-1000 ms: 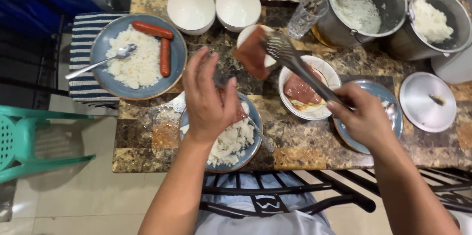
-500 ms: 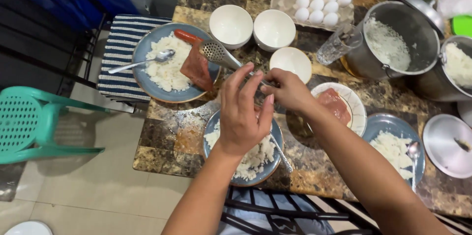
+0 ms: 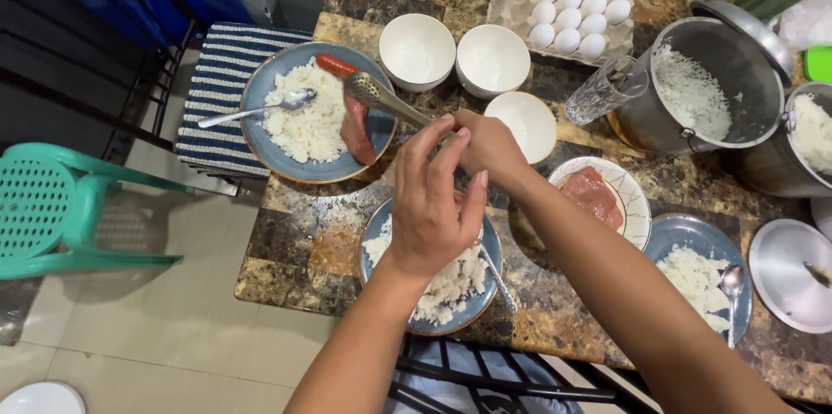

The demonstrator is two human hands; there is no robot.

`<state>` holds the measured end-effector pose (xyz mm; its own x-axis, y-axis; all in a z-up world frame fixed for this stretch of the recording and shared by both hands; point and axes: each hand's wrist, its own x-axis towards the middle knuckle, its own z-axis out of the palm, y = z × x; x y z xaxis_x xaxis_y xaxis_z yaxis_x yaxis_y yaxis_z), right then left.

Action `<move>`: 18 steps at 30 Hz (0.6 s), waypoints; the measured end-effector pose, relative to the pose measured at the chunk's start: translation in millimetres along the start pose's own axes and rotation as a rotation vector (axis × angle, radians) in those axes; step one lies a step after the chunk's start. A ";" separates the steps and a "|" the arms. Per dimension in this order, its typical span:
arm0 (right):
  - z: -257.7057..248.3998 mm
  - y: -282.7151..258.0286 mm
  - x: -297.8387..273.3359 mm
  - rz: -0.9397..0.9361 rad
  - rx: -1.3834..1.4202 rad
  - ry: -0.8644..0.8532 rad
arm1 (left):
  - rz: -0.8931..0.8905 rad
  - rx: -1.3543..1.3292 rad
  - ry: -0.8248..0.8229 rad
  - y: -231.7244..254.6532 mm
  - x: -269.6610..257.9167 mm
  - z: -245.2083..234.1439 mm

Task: Serving breakfast with rice, sausage, ham, and eggs into plates.

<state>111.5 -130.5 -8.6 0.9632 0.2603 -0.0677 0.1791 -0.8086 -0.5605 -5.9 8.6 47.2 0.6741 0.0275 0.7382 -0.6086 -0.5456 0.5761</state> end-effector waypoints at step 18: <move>0.9 -16.3 -6.4 0.075 -0.025 -0.042 | 0.003 -0.015 -0.039 -1.1 -1.7 1.9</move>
<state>102.3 -118.6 0.2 0.9648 0.2205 -0.1435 0.1128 -0.8394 -0.5318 -5.6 7.5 44.6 0.6875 -0.0069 0.7262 -0.6168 -0.5333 0.5789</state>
